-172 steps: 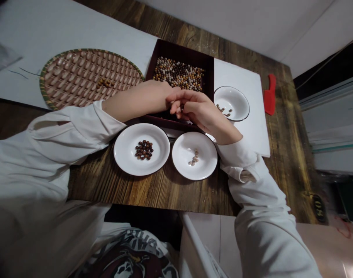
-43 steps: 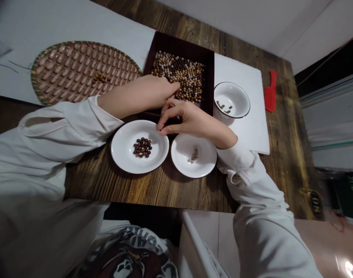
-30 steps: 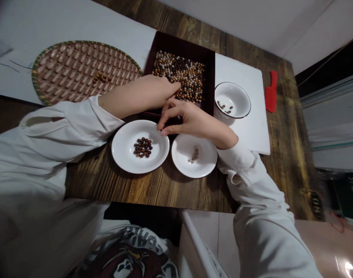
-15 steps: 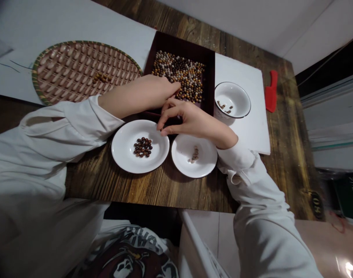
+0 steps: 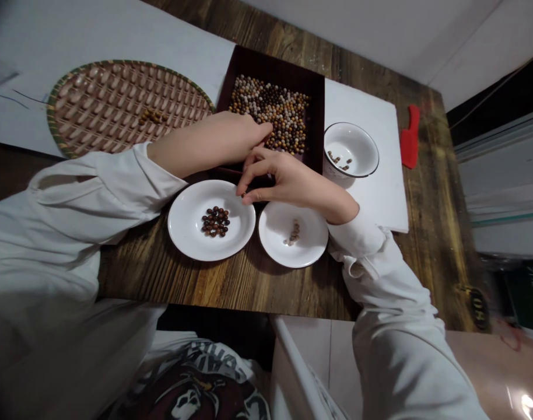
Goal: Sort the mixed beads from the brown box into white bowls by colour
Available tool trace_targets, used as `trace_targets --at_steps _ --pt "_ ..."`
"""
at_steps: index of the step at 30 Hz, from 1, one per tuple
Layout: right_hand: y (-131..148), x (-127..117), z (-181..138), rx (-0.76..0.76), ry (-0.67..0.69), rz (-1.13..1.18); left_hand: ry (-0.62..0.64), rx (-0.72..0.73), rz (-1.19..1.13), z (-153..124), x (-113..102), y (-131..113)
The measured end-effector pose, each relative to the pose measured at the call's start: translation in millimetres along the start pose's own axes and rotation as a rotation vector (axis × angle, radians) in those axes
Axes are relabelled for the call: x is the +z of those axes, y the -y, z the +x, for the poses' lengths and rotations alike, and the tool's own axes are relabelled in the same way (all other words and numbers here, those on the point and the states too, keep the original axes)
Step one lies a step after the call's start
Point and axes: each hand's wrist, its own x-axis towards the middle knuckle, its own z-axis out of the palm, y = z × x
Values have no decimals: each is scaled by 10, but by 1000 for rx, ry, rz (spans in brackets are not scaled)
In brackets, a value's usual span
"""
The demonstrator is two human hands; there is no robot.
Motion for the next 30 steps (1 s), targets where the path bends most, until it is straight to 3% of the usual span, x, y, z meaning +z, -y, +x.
trace_targets --at_steps 5,12,30 --pt "11 -5 0 7 8 -8 -1 -42 -124 0 -2 5" --pt "13 -5 3 4 4 -17 4 3 -23 -1 -6 0" --pt "19 -2 4 6 0 -17 11 -25 -50 -4 9 16"
